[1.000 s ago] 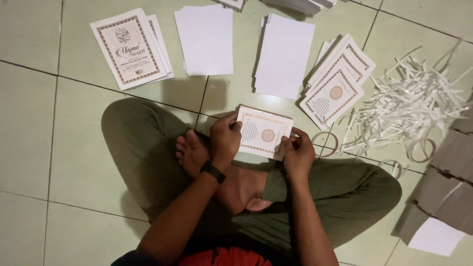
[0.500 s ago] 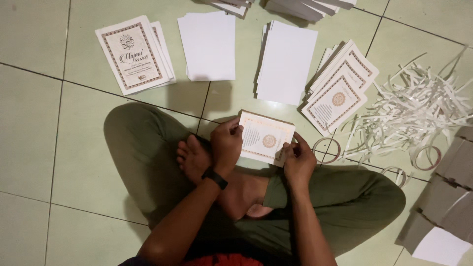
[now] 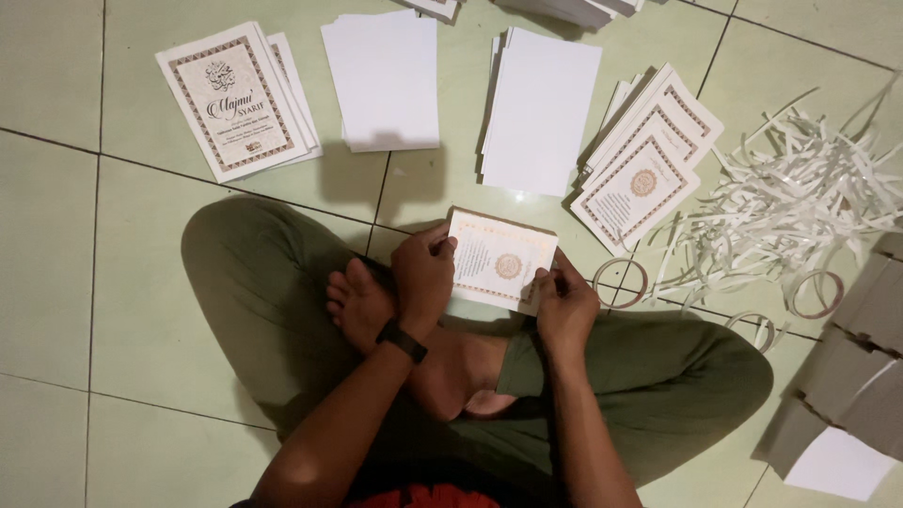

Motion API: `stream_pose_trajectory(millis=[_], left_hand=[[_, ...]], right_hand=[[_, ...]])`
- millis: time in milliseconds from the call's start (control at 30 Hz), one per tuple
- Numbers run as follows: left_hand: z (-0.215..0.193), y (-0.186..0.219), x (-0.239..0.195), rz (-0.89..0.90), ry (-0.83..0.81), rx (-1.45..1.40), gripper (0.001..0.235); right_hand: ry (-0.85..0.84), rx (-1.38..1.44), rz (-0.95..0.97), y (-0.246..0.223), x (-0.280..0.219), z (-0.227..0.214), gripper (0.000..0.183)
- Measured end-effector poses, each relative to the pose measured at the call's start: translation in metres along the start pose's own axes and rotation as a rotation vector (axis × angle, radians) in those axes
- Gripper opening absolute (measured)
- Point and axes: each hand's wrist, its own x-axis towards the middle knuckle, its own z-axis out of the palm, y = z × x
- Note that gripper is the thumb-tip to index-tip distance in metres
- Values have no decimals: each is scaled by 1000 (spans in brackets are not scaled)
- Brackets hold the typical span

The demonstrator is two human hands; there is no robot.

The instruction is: The person sits on the floor and assembles small cards by folding white paper and attaching a printed card piece. They use adhesive tape to secure the edges and then place the finished cards into a stack.

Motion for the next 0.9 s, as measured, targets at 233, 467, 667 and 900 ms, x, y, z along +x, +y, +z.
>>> stream_pose_trajectory(millis=[233,467,667,900], left_hand=[[2,-5,3,-19,-8,36,29],[1,-6,4,2,-23,66,30],[1,-2,4,-6,-22,86,29],[4,-10,8,-35,-36,42,30]], right_hand=[[-1,12,10,-4,-1,-2,40],[-7,13,1,-6,0,-2,40],[-8,7,-1,-6,0,-2,40],[-13,23,-6,7,5,2,40]])
